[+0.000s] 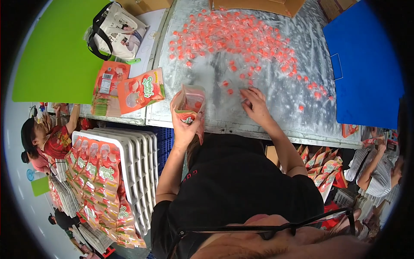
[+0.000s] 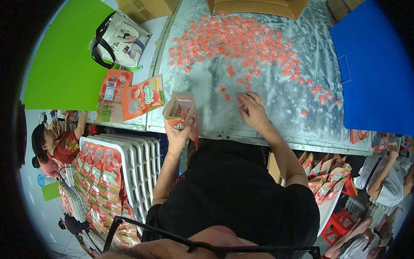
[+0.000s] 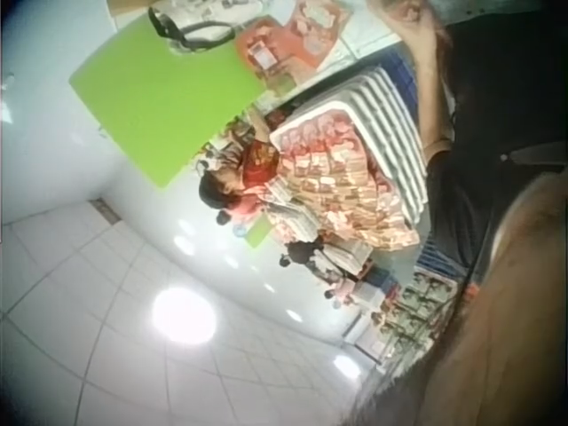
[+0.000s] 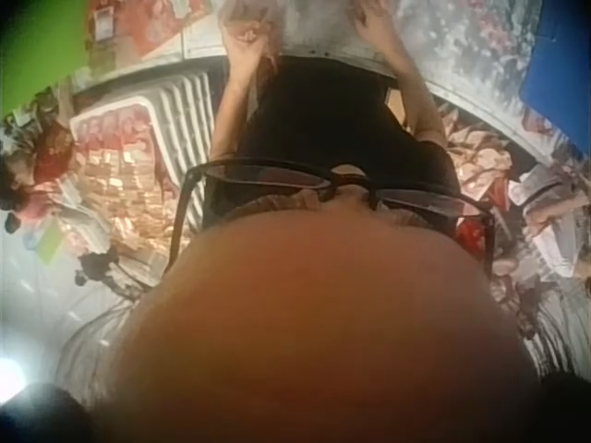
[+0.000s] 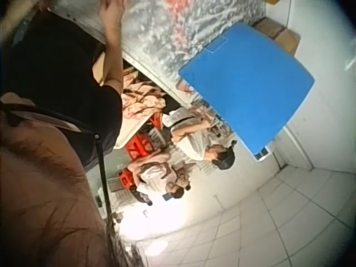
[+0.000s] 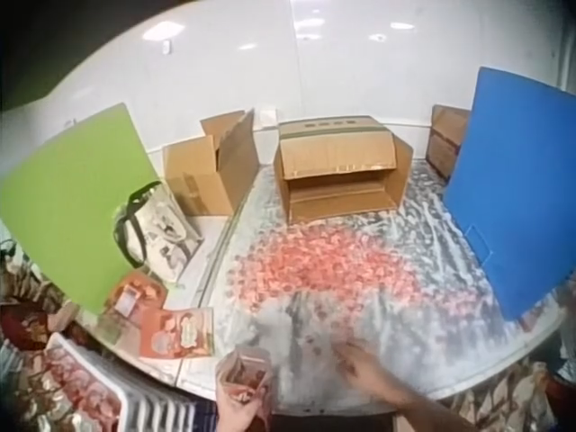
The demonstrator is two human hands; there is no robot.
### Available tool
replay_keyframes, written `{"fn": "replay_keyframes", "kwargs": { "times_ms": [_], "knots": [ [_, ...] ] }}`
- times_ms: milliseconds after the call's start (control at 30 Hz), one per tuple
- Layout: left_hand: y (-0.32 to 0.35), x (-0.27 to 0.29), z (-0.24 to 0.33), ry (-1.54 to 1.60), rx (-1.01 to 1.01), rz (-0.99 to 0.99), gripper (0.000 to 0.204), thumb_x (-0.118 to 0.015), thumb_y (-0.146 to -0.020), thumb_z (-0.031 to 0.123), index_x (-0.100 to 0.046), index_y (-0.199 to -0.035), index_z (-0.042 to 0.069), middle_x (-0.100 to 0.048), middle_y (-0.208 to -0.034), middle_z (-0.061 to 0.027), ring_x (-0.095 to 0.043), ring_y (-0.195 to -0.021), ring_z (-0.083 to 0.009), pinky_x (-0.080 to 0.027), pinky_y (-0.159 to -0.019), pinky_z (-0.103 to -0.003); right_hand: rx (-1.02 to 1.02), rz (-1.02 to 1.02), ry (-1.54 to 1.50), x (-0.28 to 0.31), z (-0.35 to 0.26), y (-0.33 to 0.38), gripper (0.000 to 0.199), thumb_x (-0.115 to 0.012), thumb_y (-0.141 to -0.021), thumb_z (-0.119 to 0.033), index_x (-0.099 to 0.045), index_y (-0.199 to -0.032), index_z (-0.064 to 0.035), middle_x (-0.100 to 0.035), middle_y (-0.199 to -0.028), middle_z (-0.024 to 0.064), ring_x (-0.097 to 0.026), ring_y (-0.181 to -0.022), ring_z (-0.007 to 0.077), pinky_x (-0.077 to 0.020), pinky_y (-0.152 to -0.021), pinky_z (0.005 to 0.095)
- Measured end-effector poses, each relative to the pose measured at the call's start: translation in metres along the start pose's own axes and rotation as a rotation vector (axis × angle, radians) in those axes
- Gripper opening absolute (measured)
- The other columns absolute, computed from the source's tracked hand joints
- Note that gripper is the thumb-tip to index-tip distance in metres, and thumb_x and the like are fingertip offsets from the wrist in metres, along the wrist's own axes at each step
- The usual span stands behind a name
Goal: Manually counting and packing small pink candies from a bulk supply into individual retail pouches.
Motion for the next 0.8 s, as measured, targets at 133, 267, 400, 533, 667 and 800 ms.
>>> {"fn": "replay_keyframes", "kwargs": {
  "times_ms": [133, 267, 400, 533, 667, 800],
  "knots": [
    [0.001, 0.001, 0.003, -0.020, 0.017, -0.001, 0.080, -0.071, -0.070, -0.008, -0.036, -0.143, -0.003, -0.040, -0.139, -0.0139, -0.044, -0.131, -0.0256, -0.036, -0.112, -0.038, -0.064, 0.029, -0.090, -0.002, 0.016, 0.011, 0.055, -0.070, -0.078, -0.003, -0.060, -0.132, -0.0075, -0.063, -0.124, 0.0151, -0.051, -0.126, 0.0351, -0.0383, -0.107, 0.0431],
    [0.001, 0.000, -0.001, -0.025, 0.024, -0.009, 0.080, -0.071, -0.070, -0.008, -0.037, -0.143, -0.003, -0.039, -0.140, -0.0137, -0.044, -0.131, -0.0254, -0.036, -0.112, -0.038, 0.005, 0.019, -0.076, 0.007, 0.002, 0.009, 0.051, -0.064, -0.081, -0.001, -0.061, -0.131, -0.0064, -0.062, -0.126, 0.0158, -0.052, -0.124, 0.0348, -0.0402, -0.106, 0.0416],
    [0.001, -0.001, -0.001, 0.008, 0.029, -0.008, 0.079, -0.071, -0.071, -0.007, -0.037, -0.142, -0.003, -0.039, -0.141, -0.0136, -0.044, -0.132, -0.0256, -0.036, -0.112, -0.037, 0.040, -0.002, -0.169, 0.008, -0.003, 0.001, 0.045, -0.059, -0.086, -0.002, -0.061, -0.131, -0.0055, -0.059, -0.131, 0.0159, -0.053, -0.123, 0.0343, -0.0405, -0.106, 0.0387],
    [0.001, 0.003, -0.003, -0.036, -0.007, 0.006, 0.078, -0.072, -0.071, -0.007, -0.038, -0.142, -0.003, -0.040, -0.141, -0.0139, -0.044, -0.132, -0.0261, -0.036, -0.112, -0.037, -0.160, 0.175, -0.180, 0.018, 0.022, -0.015, 0.039, -0.057, -0.091, -0.008, -0.061, -0.130, -0.0050, -0.060, -0.129, 0.0161, -0.053, -0.120, 0.0339, -0.0416, -0.103, 0.0371],
    [0.003, 0.005, -0.010, -0.005, 0.010, 0.017, 0.078, -0.072, -0.071, -0.006, -0.039, -0.142, -0.003, -0.040, -0.141, -0.0142, -0.044, -0.132, -0.0266, -0.035, -0.113, -0.038, -0.146, -0.025, -0.042, 0.007, 0.046, -0.021, 0.039, -0.052, -0.097, -0.013, -0.059, -0.135, -0.0079, -0.060, -0.134, 0.0120, -0.055, -0.121, 0.0286, -0.0426, -0.102, 0.0347],
    [0.005, 0.009, -0.012, -0.088, -0.033, 0.039, 0.065, -0.071, -0.077, -0.008, -0.041, -0.134, 0.000, -0.055, -0.123, -0.0105, -0.056, -0.113, -0.0188, -0.046, -0.099, -0.035, -0.504, -0.174, -0.771, -0.009, 0.073, -0.010, 0.041, -0.047, -0.103, -0.019, -0.054, -0.142, -0.0120, -0.057, -0.141, 0.0109, -0.056, -0.121, 0.0238, -0.0430, -0.102, 0.0340]
  ]
}}
Point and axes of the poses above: each hand's wrist, its own y-axis away from the middle knuckle, its own x-axis out of the back of the hand, z = x × y, the point moved 6 cm from there along -y, towards the middle knuckle
